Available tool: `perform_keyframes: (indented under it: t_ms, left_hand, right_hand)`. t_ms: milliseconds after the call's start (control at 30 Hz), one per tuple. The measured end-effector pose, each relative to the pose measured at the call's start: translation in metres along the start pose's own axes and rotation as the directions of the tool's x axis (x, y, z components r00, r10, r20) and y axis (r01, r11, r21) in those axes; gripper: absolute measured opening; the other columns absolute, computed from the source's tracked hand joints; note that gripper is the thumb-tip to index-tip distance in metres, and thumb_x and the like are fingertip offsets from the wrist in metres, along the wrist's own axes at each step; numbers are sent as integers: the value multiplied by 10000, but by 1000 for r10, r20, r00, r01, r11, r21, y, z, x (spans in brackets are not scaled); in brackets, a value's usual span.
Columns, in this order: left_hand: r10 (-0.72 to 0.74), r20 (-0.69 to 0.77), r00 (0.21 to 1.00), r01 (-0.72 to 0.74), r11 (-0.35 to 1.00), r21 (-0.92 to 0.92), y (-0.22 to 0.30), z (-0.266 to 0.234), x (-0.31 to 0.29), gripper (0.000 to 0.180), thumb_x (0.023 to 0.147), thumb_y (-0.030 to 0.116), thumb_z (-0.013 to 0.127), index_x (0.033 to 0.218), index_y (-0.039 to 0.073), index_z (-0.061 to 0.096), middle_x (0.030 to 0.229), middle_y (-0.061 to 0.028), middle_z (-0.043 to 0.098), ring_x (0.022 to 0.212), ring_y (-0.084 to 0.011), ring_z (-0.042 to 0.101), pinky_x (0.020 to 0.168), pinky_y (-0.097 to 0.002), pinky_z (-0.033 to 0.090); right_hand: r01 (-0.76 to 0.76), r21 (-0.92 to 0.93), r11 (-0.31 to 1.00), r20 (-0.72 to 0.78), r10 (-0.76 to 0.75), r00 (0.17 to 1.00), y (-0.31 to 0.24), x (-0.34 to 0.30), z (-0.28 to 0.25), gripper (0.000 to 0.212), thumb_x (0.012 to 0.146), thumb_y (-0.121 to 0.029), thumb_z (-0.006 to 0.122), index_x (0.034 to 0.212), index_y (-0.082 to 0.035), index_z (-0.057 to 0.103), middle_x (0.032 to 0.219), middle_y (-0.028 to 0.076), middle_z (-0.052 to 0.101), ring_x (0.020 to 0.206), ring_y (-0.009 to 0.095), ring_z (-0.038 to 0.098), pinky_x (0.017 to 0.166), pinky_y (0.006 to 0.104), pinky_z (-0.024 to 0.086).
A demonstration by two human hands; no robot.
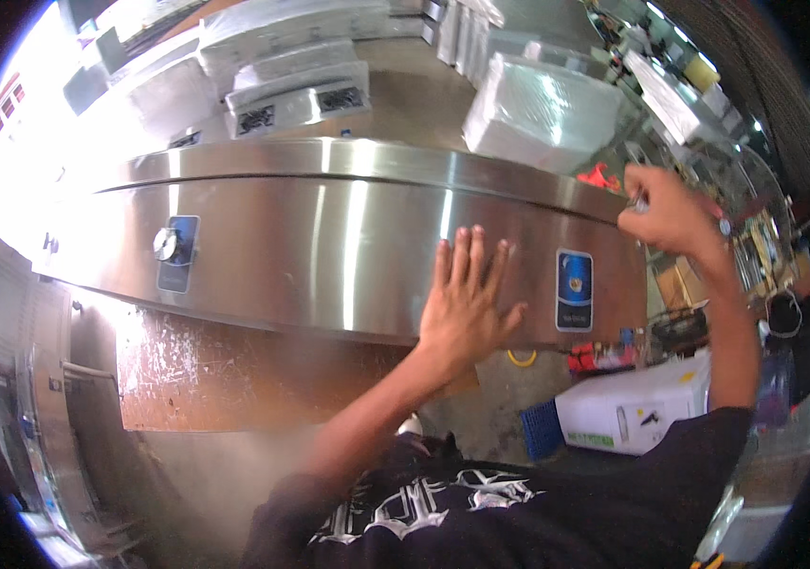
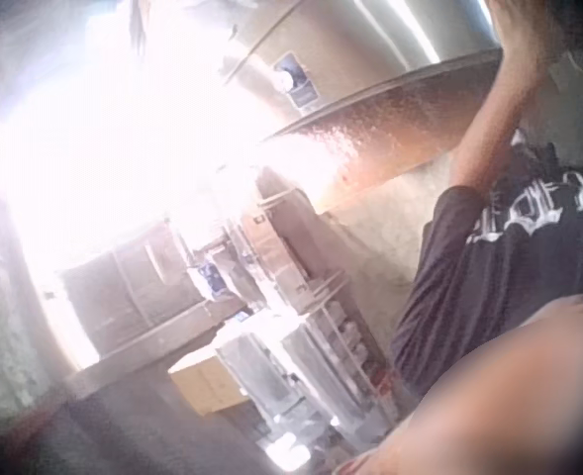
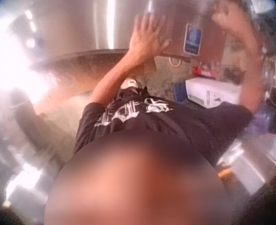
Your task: The person selects a screwdriver from a toolbox and uses it to tighten screws on the control panel of a stainless steel commercial kitchen appliance. They then wipe the surface and handle the appliance, while other people move equipment in the background.
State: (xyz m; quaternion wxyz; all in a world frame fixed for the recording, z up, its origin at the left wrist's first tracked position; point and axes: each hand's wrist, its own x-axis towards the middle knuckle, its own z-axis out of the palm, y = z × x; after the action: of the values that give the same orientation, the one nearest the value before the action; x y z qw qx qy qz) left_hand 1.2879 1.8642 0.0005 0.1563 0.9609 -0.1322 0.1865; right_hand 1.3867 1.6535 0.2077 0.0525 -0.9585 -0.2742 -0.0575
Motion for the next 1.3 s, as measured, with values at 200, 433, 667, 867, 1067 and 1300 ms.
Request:
perform_keyframes:
  t_ms: [200,433,667,867,1067,1300]
  left_hand:
    - [5,-80,997,-8,999,-49,1,1,-3,796,963,590,543,1543,60,418,1605,-270,305,1532,-414,212,1260,-549,107]
    - [-4,-131,991,-26,972,-232,-7,-19,-8,559,927,370,683,1358,27,586,1512,-265,417,1460,-438,331,1228,-536,234]
    - [-161,-404,901,58,965,-256,-60,-75,-76,482,847,230,778,1284,82,637,1379,-169,536,1309,-391,492,1091,-508,414]
    - [-458,-448,768,249,857,-450,-142,-151,-188,368,897,172,705,1232,26,660,1325,-172,604,1246,-344,570,1073,-436,441]
    - [-506,-565,652,313,858,-407,-286,-214,-230,296,945,161,644,1191,0,678,1210,-198,661,1154,-354,635,1038,-417,470]
    - [-279,-485,829,300,953,-36,-426,-215,-173,436,970,198,586,1379,50,549,1483,-218,450,1424,-402,383,1169,-518,329]
  right_hand:
    - [56,282,958,-42,-46,998,-36,-78,-30,273,760,-185,701,898,-26,527,767,60,539,708,136,537,651,327,448]
    - [-136,736,663,547,-464,697,-84,-154,177,433,839,-278,757,1158,-37,590,1017,160,683,929,290,677,802,416,529]
    - [-212,705,677,493,-254,832,-196,-137,506,552,831,-233,732,1291,-24,512,1194,256,572,1082,386,604,933,472,505]
    - [-106,579,809,400,-169,901,-276,-97,603,683,900,-271,690,1475,-13,426,1547,371,280,1353,581,396,1120,550,408]
    - [126,287,950,674,-293,679,-346,-66,422,608,929,-398,662,1403,-44,524,1500,345,391,1272,521,520,1061,537,466]
    - [445,108,889,-278,-403,872,-456,76,175,625,899,-491,721,1321,-59,559,1230,227,586,959,409,690,786,504,571]
